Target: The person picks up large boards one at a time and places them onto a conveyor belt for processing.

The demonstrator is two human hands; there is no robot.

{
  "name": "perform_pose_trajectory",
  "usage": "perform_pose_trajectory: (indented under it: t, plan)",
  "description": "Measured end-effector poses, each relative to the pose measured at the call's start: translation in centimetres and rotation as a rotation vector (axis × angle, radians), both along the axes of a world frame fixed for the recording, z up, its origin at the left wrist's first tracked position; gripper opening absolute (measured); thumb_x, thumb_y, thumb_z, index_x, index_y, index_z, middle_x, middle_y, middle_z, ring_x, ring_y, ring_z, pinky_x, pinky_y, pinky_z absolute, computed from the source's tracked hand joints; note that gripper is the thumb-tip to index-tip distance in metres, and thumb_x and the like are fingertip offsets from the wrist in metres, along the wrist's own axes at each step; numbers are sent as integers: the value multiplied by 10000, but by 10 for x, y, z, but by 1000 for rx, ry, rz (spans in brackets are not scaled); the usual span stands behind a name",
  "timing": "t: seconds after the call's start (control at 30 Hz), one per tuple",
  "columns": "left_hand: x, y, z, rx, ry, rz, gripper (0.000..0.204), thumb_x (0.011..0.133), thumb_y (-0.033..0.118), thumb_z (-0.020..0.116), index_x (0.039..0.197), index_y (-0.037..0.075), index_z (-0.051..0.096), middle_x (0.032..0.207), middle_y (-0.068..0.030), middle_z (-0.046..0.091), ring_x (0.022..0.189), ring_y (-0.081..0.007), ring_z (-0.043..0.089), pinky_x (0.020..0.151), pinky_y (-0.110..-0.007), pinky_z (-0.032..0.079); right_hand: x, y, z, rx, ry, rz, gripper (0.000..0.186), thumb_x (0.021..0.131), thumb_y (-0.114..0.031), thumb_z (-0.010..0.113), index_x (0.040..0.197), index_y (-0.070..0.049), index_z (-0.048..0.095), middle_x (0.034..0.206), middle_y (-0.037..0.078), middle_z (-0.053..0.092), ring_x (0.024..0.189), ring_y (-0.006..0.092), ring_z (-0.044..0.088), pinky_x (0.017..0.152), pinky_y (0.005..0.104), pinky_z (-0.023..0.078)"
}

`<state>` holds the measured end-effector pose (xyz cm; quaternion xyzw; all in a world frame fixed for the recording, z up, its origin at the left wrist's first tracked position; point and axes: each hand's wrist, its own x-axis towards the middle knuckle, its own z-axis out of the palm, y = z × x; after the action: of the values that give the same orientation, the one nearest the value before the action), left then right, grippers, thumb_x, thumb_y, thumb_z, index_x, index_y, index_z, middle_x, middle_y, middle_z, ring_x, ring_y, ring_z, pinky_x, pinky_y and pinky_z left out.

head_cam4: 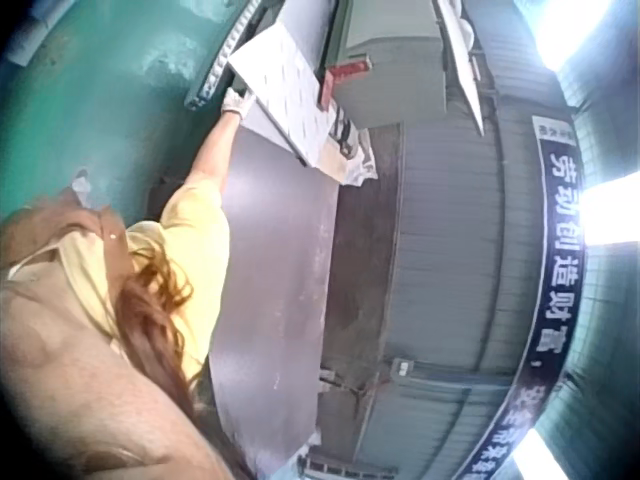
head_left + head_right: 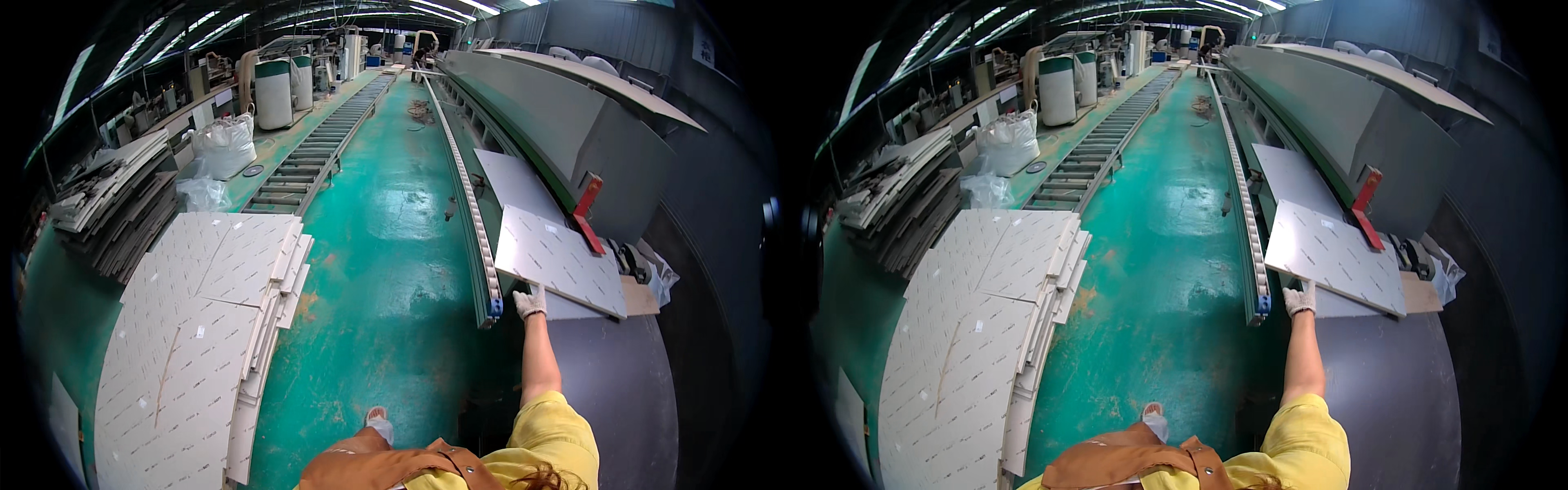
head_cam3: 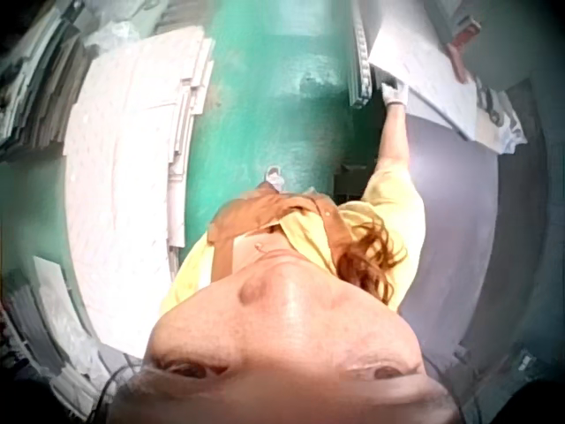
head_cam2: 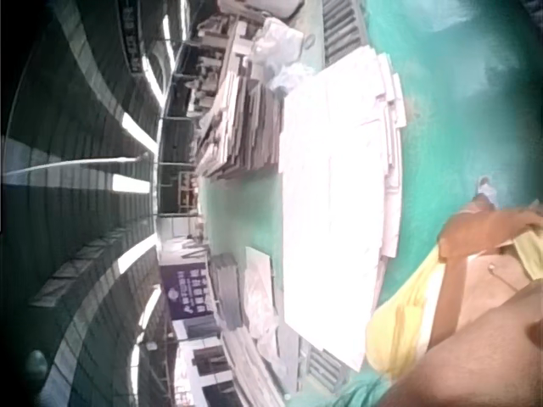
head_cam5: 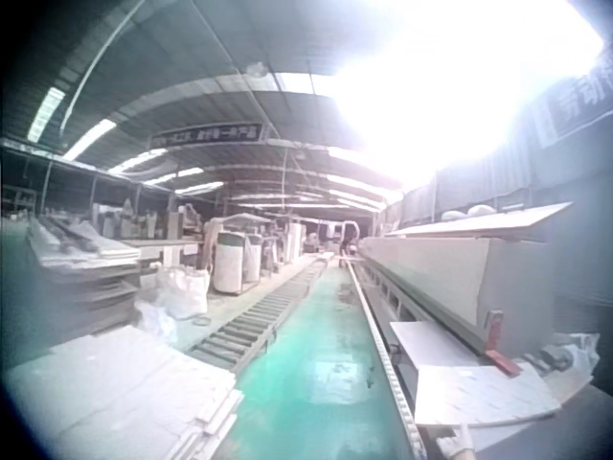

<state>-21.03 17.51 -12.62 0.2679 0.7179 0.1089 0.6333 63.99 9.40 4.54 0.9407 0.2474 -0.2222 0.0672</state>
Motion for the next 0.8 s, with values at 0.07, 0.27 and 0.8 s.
perform_pose_trajectory:
  t: [0.07,0.27,0.8]
  plan:
    - [43,50,1,51,-36,-26,379,912,364,442,866,14,580,795,-158,625,711,-304,635,650,-430,536,36,27,-4,-1216,-602,675,609,886,-533,422,1369,-178,314,1411,51,358,1330,205,288,1098,525,166]
    - [202,228,23,258,-156,-241,374,873,332,457,925,-36,507,764,-210,609,571,-311,614,514,-409,545,131,64,-71,-2699,-1188,1519,456,883,-417,542,1215,-106,516,1237,112,547,1157,335,497,957,569,384]
    - [707,34,219,116,-899,-900,503,914,442,482,1157,2,492,1078,-179,583,979,-287,594,829,-404,516,-91,-183,38,-2953,-1054,1585,381,884,-183,578,1202,-2,469,1169,147,568,1069,280,568,920,445,492]
